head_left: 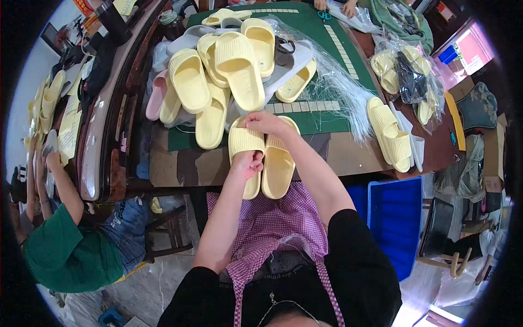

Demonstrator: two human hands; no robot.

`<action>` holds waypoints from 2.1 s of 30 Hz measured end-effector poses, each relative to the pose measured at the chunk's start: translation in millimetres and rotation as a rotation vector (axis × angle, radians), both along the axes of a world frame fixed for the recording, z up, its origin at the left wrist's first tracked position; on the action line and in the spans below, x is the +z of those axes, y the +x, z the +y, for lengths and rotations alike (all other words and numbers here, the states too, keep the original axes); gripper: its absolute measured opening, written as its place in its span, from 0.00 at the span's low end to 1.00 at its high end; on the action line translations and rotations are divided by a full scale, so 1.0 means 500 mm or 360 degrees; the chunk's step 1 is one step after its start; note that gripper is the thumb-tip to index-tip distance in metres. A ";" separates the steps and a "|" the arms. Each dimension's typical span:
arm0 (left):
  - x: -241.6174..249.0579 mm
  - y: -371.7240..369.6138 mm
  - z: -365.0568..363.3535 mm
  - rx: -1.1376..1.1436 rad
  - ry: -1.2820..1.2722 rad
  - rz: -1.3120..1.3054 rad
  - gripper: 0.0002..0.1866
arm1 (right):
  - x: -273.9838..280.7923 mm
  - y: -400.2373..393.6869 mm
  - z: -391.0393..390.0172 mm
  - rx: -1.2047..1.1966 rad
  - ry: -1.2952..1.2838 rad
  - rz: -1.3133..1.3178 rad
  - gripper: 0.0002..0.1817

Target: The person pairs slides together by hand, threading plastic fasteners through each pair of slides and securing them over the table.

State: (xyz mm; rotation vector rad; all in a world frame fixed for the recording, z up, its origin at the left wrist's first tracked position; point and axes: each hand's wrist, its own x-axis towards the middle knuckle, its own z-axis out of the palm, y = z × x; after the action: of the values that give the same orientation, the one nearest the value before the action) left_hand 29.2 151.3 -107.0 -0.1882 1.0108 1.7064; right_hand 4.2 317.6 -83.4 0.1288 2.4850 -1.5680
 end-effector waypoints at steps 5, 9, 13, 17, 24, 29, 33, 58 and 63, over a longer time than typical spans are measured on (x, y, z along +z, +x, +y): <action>-0.015 0.004 -0.003 0.0001 0.0075 0.0021 0.08 | 0.001 0.023 -0.016 -0.0261 -0.0364 0.0122 0.09; -0.002 0.025 -0.003 0.0350 0.0191 0.0068 0.06 | 0.019 0.035 -0.029 -0.0640 -0.0369 0.0196 0.09; 0.061 0.100 -0.024 0.0770 0.0252 0.0360 0.06 | 0.010 0.047 -0.008 -0.1085 -0.0819 0.0353 0.11; 0.078 0.135 -0.068 0.0625 -0.0492 0.1141 0.09 | 0.039 0.101 -0.001 -0.1059 -0.1188 0.0419 0.10; 0.170 0.044 0.036 0.0357 -0.0463 0.1693 0.11 | 0.072 0.139 -0.036 -0.1041 -0.1275 0.0543 0.11; 0.125 0.008 0.097 0.0335 -0.0288 0.1512 0.09 | 0.096 0.159 -0.041 -0.1128 -0.1323 0.0609 0.11; 0.114 0.005 0.089 0.0322 -0.0249 0.1297 0.06 | 0.071 0.170 -0.028 -0.1133 -0.1303 0.0586 0.10; 0.115 0.001 0.078 0.0311 -0.0058 0.0957 0.03 | 0.052 0.200 -0.051 -0.1243 -0.0142 0.0695 0.09; 0.119 0.001 0.080 0.0335 -0.0062 0.0949 0.02 | 0.060 0.200 -0.058 -0.1189 0.0017 0.0728 0.09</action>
State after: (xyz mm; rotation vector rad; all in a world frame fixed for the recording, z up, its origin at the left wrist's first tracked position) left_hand 29.7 191.3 -47.4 0.2134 1.5001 1.9875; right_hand 104.2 288.7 -53.4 0.8812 2.9968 -2.0296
